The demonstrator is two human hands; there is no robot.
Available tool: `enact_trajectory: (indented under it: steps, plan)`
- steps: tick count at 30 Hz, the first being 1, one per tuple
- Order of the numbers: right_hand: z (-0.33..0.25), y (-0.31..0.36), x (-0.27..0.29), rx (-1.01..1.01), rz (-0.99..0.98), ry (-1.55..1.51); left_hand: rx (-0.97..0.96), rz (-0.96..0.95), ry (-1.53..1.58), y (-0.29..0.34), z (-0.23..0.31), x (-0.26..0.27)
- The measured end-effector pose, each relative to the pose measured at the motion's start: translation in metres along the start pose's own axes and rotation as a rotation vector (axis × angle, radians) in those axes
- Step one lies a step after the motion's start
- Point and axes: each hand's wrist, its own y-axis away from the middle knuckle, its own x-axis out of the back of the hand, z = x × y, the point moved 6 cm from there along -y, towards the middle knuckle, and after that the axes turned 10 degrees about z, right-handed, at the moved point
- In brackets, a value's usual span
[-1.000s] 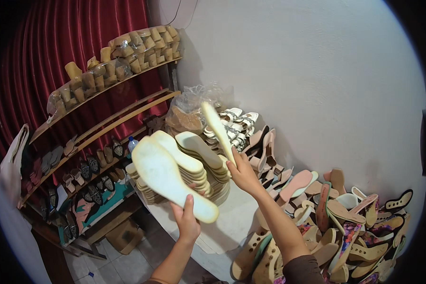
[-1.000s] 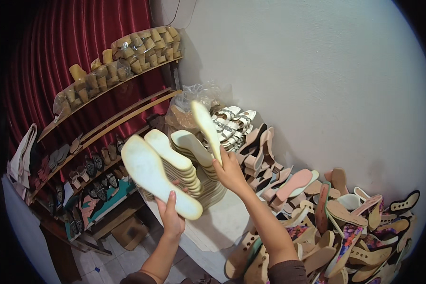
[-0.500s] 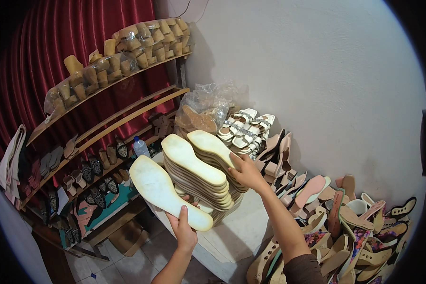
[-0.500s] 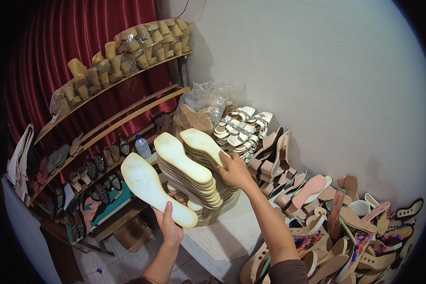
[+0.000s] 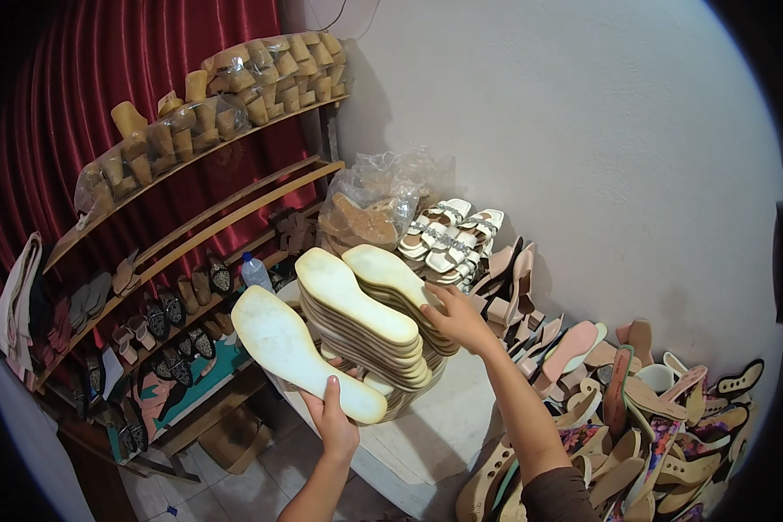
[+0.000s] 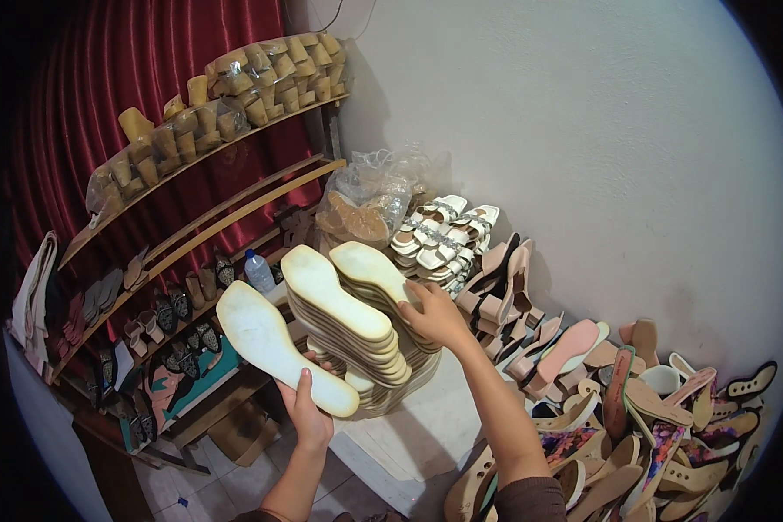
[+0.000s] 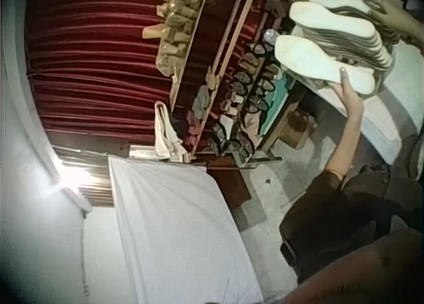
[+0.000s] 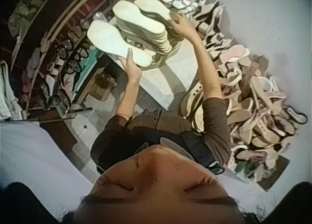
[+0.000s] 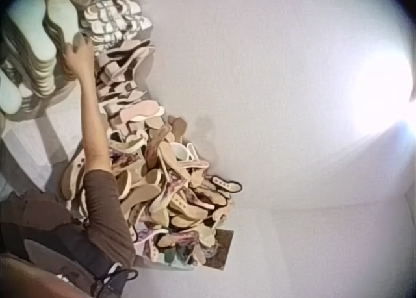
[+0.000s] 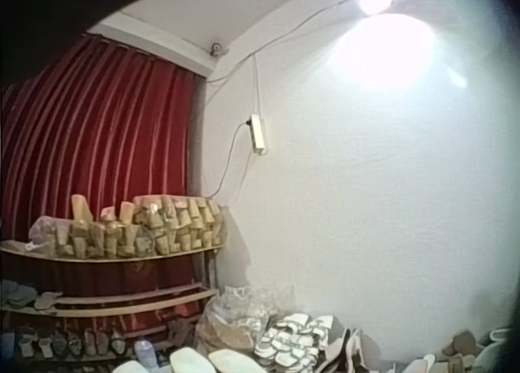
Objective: Sorting and matching shoe insoles with corresponding shoe bases and components.
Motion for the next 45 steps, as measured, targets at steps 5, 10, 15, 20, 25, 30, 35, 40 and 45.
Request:
enact_trajectory:
  steps: [5,10,15,20,25,30,35,40,45]
  plan:
    - [-0.002,0.002,0.008,-0.034,-0.002,-0.038,-0.014,0.004,-0.004,0.000,0.002,-0.001]
    - [-0.003,0.004,0.014,-0.037,-0.001,-0.047,-0.023,0.001,-0.004,0.004,0.004,-0.004]
    - [-0.026,0.021,0.040,0.224,0.369,-0.020,-0.016,-0.030,0.013,0.009,0.004,-0.010]
    - [-0.098,0.073,0.036,0.462,0.271,-0.080,0.004,-0.044,0.037,0.006,0.000,-0.005]
    - [-0.152,0.112,0.011,0.635,0.072,0.001,0.082,-0.183,0.101,0.005,-0.004,-0.023]
    - [-0.148,0.095,0.007,0.613,0.160,0.048,0.036,-0.259,0.055,-0.013,0.007,-0.051]
    - [-0.134,0.060,0.017,0.552,0.350,0.124,-0.176,-0.235,-0.189,-0.041,0.014,-0.051]
    - [-0.120,0.040,0.010,0.523,0.330,0.233,-0.311,-0.222,-0.441,-0.059,0.014,-0.045]
    - [-0.112,0.036,-0.003,0.476,0.268,0.213,-0.280,-0.203,-0.449,-0.065,0.009,-0.039]
